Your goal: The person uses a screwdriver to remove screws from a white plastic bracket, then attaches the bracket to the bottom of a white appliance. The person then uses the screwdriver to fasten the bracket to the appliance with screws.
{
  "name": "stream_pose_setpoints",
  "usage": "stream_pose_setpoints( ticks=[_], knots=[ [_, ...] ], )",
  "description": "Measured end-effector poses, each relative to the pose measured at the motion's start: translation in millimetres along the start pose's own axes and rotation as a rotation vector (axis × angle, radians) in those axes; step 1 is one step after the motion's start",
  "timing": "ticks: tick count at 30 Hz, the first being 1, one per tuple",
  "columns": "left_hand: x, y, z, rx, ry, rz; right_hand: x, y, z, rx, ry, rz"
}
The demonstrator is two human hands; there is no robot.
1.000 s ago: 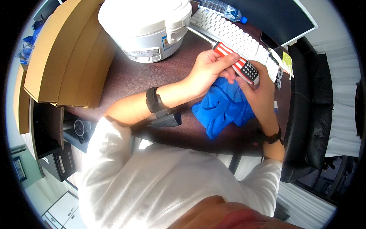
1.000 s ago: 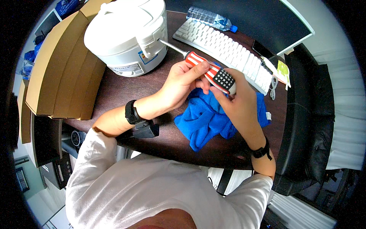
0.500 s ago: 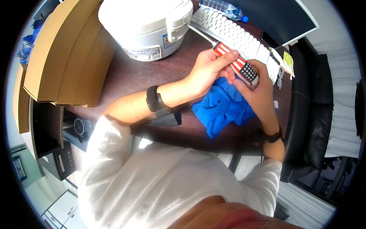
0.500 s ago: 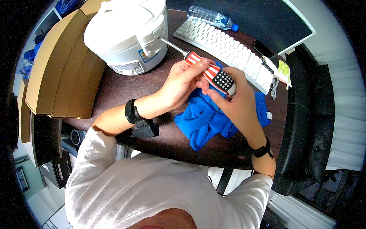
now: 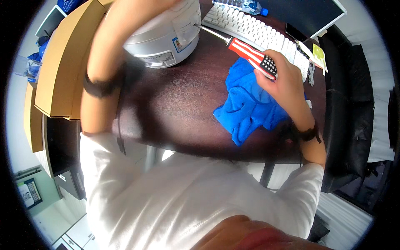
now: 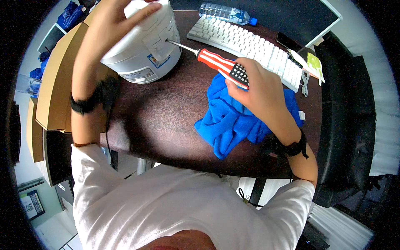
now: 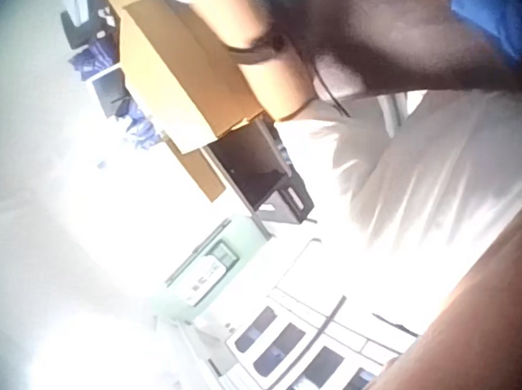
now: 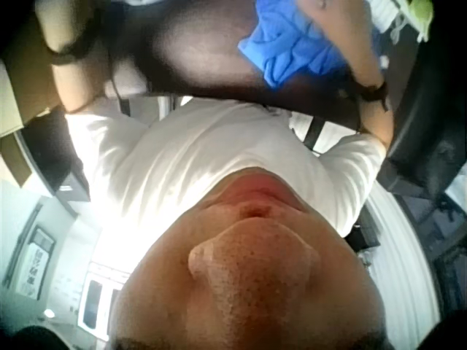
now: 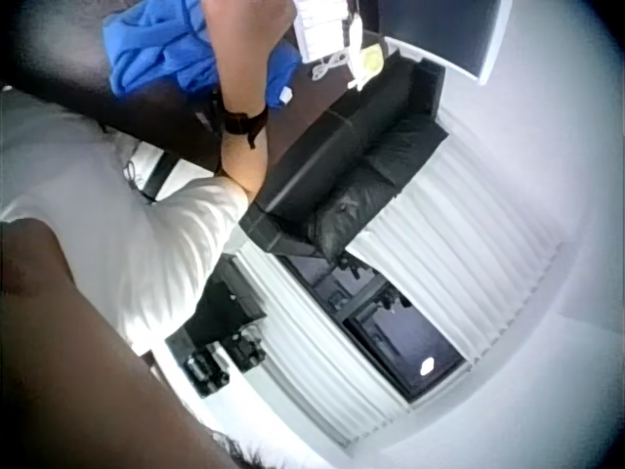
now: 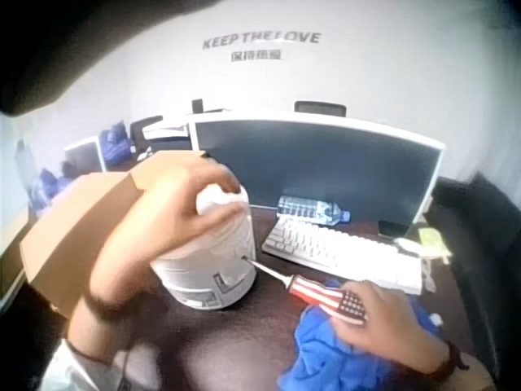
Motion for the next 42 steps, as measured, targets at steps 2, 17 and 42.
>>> stream_pose_setpoints(
  ticks=[2,17,42],
  knots=[
    [-28.1,1.8,-6.6,-0.138,0.199,-0.118,-5.3,0.1,-2.1,0.024,0.073,0.080],
    [-65.6,-27.4,4.2,-0.155,0.332,-0.072,33.7,-55.4,-5.3,-0.309,-0.311,-0.792],
    [-94.3,-35.7,6.7,-0.221,0.243,-0.244,-8.0,-6.5,6.5,0.094,0.208,0.089]
  ],
)
Point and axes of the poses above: each hand's wrist, its own z-axis away from the middle knuckle, its own y-axis out of the back of the hand, x = y × z, the point moved 9 cm from there along -z, towards the middle knuckle, and after that the axes turned 2 degrees about -x, right-handed, at the moved point
